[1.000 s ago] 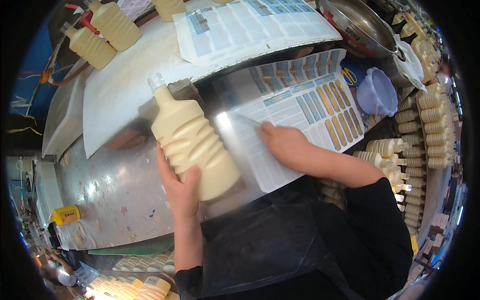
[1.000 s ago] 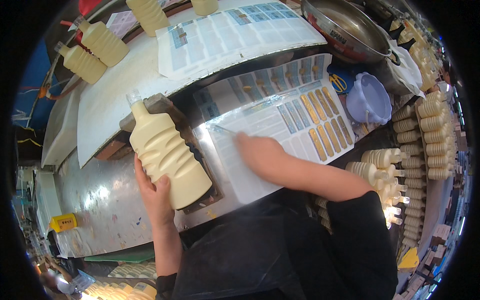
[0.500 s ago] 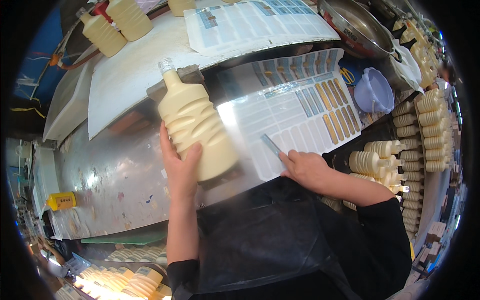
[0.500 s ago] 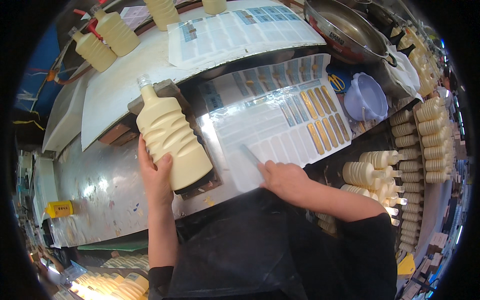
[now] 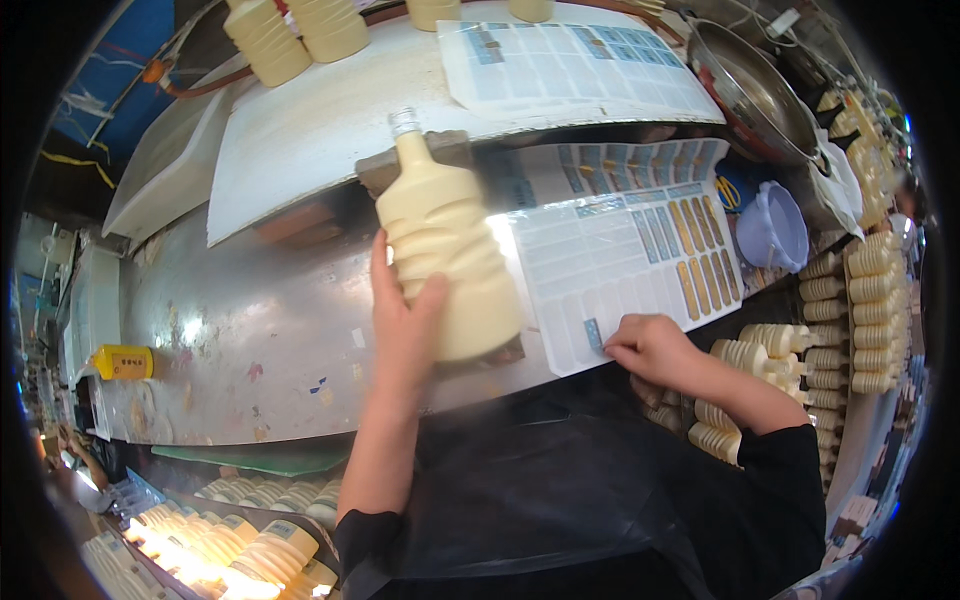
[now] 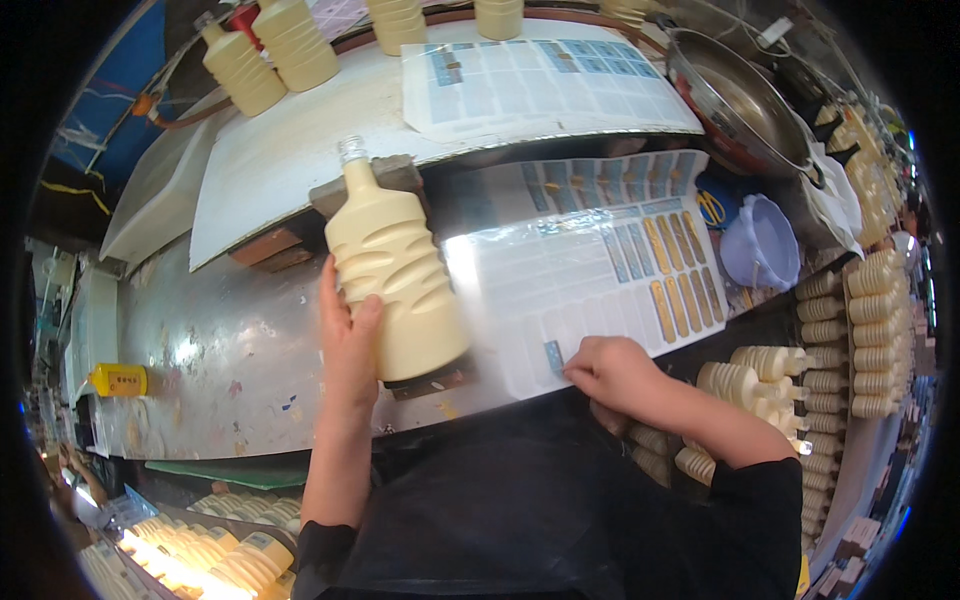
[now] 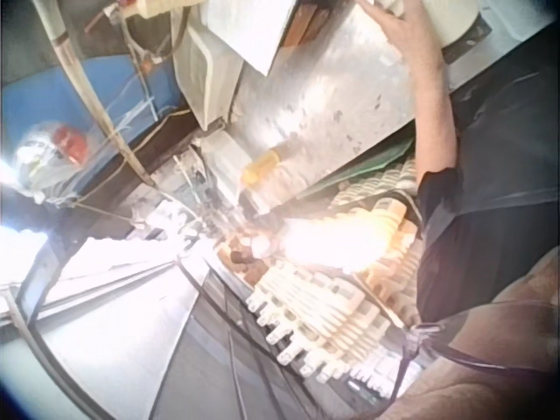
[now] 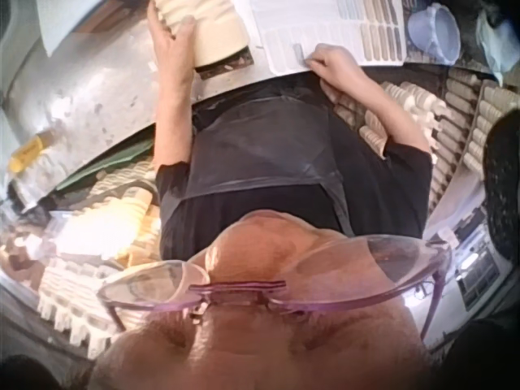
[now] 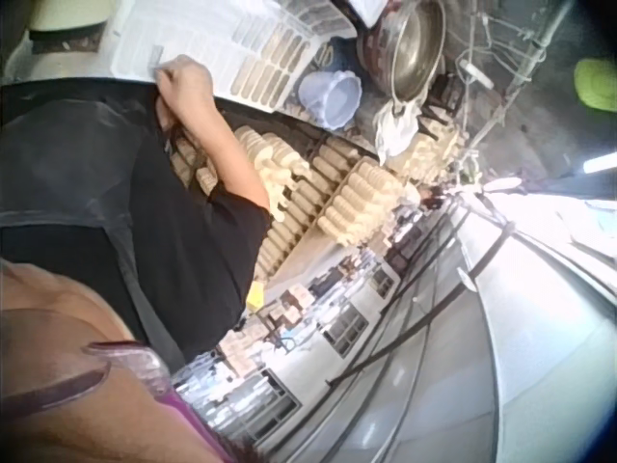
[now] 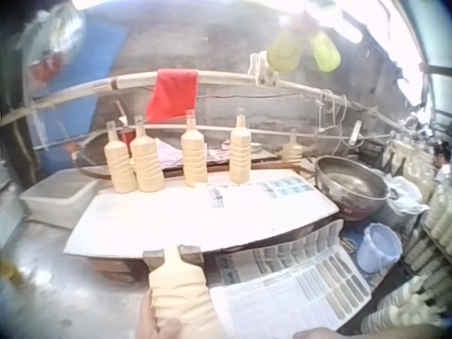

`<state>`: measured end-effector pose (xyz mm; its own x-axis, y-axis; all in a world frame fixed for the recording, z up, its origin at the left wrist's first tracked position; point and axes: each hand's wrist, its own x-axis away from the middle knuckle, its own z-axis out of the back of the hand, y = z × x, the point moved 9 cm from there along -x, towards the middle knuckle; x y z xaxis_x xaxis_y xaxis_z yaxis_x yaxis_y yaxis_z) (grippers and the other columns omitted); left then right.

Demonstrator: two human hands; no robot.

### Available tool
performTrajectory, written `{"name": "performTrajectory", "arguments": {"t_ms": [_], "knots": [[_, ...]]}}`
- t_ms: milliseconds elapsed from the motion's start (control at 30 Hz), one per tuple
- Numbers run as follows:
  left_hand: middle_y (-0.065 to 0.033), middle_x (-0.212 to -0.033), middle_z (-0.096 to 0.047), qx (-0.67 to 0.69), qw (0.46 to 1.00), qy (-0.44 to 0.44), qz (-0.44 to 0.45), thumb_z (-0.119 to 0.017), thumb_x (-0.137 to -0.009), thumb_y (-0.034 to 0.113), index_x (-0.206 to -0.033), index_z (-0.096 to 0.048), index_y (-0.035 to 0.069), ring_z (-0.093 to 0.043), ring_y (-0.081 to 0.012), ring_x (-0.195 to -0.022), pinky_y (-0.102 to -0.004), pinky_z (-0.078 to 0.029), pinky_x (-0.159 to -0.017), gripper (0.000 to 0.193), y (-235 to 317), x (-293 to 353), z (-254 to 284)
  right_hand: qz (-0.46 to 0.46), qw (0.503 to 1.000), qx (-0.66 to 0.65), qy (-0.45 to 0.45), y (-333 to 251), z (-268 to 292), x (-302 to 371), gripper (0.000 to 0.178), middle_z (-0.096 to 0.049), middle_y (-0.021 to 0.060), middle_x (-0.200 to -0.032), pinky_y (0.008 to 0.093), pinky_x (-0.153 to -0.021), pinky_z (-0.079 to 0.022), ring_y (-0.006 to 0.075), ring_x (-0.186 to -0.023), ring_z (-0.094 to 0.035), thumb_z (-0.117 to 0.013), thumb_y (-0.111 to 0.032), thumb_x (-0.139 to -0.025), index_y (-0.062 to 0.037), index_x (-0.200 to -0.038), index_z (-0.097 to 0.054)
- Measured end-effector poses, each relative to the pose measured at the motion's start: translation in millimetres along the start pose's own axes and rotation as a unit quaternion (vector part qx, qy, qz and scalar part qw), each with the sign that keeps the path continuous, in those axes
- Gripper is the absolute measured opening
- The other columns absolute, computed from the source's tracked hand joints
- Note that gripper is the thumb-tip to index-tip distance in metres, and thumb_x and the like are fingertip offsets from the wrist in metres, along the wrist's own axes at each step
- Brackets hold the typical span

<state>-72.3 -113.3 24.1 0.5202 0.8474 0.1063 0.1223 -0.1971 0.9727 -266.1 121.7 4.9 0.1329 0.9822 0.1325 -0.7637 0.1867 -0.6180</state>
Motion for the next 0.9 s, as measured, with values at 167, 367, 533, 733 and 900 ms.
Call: {"name": "performTrajectory", "arguments": {"t_ms": [167,367,533,733,900], "knots": [[-0.0191,-0.146,-0.051,-0.037,0.999,-0.018,0.011,-0.069,-0.09,0.014,-0.161,-0.023,0.001,-0.058,-0.0263,-0.127,-0.0389,-0.051,-0.104,0.085,-1,-3,1,-0.232,0.947,-0.214,-0.053,0,44,-90,0.022,-0.071,0.0008,-0.079,0.0239,-0.067,-0.049,0.0057,-0.073,-0.06,-0.068,-0.02,-0.097,-0.0003,-0.1,-0.078],[-0.0203,-0.147,-0.049,-0.079,0.997,0.018,0.004,-0.074,-0.085,0.014,-0.16,-0.025,0.004,-0.058,-0.0302,-0.127,-0.0418,-0.052,-0.103,0.09,14,-4,6,0.264,0.954,0.023,0.141,-165,120,-169,0.017,-0.06,0.0061,-0.082,0.033,-0.06,-0.052,0.0221,-0.072,-0.066,-0.068,-0.004,-0.088,-0.0084,-0.102,-0.075],[-0.0172,-0.142,-0.051,0.013,1.0,-0.001,-0.008,-0.068,-0.093,0.033,-0.153,-0.039,0.005,-0.057,-0.0246,-0.123,-0.0367,-0.05,-0.1,0.073,28,-33,15,0.385,0.882,0.261,0.072,-183,92,-176,0.025,-0.055,0.0044,-0.085,0.0356,-0.057,-0.052,0.0218,-0.071,-0.064,-0.065,-0.009,-0.083,-0.0165,-0.106,-0.069],[-0.0042,-0.111,-0.063,-0.011,0.999,0.046,-0.004,-0.067,-0.099,0.022,-0.119,-0.06,0.003,-0.057,-0.011,-0.103,-0.0276,-0.047,-0.093,0.028,26,-64,20,0.415,0.864,0.27,0.086,-165,92,-180,0.04,-0.059,0.0028,-0.085,0.0315,-0.052,-0.05,0.0189,-0.065,-0.061,-0.071,-0.007,-0.076,-0.015,-0.115,-0.074],[-0.0055,-0.109,-0.065,-0.002,0.997,0.071,-0.008,-0.073,-0.094,0.022,-0.114,-0.062,0.003,-0.059,-0.0128,-0.104,-0.03,-0.048,-0.093,0.03,18,-66,22,0.432,0.858,0.242,0.138,-159,98,-183,0.042,-0.059,0.0021,-0.083,0.0293,-0.051,-0.049,0.0171,-0.064,-0.06,-0.074,-0.003,-0.072,-0.015,-0.112,-0.076]]}}
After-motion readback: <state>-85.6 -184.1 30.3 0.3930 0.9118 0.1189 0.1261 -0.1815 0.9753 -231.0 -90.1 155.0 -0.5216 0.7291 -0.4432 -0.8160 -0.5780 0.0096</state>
